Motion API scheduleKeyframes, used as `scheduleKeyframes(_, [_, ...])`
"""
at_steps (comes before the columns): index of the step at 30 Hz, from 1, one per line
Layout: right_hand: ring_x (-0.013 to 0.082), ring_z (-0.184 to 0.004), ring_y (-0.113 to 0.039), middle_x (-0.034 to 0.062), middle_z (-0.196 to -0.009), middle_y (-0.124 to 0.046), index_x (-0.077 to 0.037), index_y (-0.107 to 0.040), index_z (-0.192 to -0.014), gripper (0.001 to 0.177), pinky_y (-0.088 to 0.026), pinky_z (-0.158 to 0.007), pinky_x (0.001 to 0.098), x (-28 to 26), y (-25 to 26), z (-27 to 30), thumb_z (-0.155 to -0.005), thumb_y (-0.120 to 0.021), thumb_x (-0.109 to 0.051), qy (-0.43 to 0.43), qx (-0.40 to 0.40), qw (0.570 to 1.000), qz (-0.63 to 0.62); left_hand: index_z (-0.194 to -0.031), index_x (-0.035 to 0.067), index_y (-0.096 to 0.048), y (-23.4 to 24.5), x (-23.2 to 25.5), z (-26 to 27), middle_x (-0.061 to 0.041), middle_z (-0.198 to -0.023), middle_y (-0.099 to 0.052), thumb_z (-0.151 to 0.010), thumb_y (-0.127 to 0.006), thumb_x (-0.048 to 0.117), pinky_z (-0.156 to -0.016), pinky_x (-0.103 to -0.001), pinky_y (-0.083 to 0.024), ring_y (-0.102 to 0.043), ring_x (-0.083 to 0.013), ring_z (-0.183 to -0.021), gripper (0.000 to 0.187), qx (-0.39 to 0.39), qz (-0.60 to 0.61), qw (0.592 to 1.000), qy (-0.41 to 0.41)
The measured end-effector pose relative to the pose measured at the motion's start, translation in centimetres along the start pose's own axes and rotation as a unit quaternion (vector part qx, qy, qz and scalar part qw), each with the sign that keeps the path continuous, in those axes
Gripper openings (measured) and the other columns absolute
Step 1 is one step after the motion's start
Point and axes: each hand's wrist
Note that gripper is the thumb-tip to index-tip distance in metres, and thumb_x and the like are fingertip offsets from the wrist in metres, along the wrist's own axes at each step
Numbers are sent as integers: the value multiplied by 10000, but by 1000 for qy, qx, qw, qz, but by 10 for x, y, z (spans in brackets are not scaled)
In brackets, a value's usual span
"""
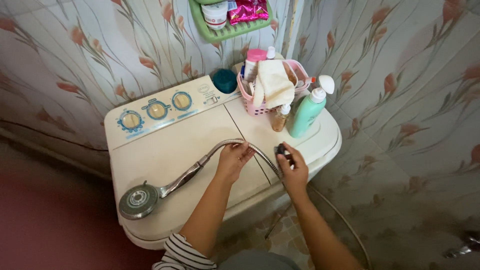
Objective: Cleaning and inspecting a shower head and hose, then testing it at a water faucet.
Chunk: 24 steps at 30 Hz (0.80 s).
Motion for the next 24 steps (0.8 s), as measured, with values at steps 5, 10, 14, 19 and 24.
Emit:
scheduleKeyframes(5, [94, -849, -600, 35, -1128, -668, -66, -673, -1360, 434, -497, -702, 242, -2, -17, 4, -939, -735, -149, -31, -49, 998, -4, -1092, 48, -534, -12, 27, 26, -107, -1039, -645, -991, -655, 175, -941, -462, -620, -691, -281, -997, 202, 41, 70, 997, 12])
scheduleKeyframes(10, [92, -838, -615, 26, -1145, -693, -90, -683, -1358, 430, -486, -704, 249, 1, -27, 6, -939, -741, -170, -20, -56, 998, 37, -1121, 41, -472, -3, 25, 32, -204, -1080, -686, -999, -626, 212, -925, -492, -629, -727, -342, -1025, 260, 31, 132, 990, -43])
scheduleKeyframes(14, [148, -942, -641, 63, -1182, -690, -93, -686, -1335, 440, -531, -782, 277, -12, -36, 5, -913, -760, -193, 8, -65, 995, 79, -1212, 89, -412, -16, 35, 42, -219, -1103, -677, -983, -585, 142, -911, -500, -622, -721, -336, -1025, 292, 84, 101, 990, -48])
scheduleKeyframes(19, [249, -1127, -671, 131, -1256, -671, -61, -665, -1335, 436, -528, -947, 350, -38, -54, -18, -930, -755, -194, 70, -114, 985, 110, -1255, 77, -417, -17, 35, 41, -204, -1108, -666, -1016, -562, 119, -912, -492, -626, -702, -321, -1012, 283, 70, 21, 997, -21])
scheduleKeyframes(24, [261, -1127, -682, 132, -1245, -690, -65, -670, -1323, 446, -528, -987, 352, -53, -66, -29, -898, -756, -170, 95, -123, 979, 135, -1242, 81, -420, -21, 42, 32, -164, -1037, -707, -1023, -533, 165, -800, -437, -661, -751, -277, -899, 260, -19, -157, 987, 21])
Point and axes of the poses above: each hand's wrist, its own z-axis away from the middle knuckle, its own y-axis out of the back of the hand, x = y × z
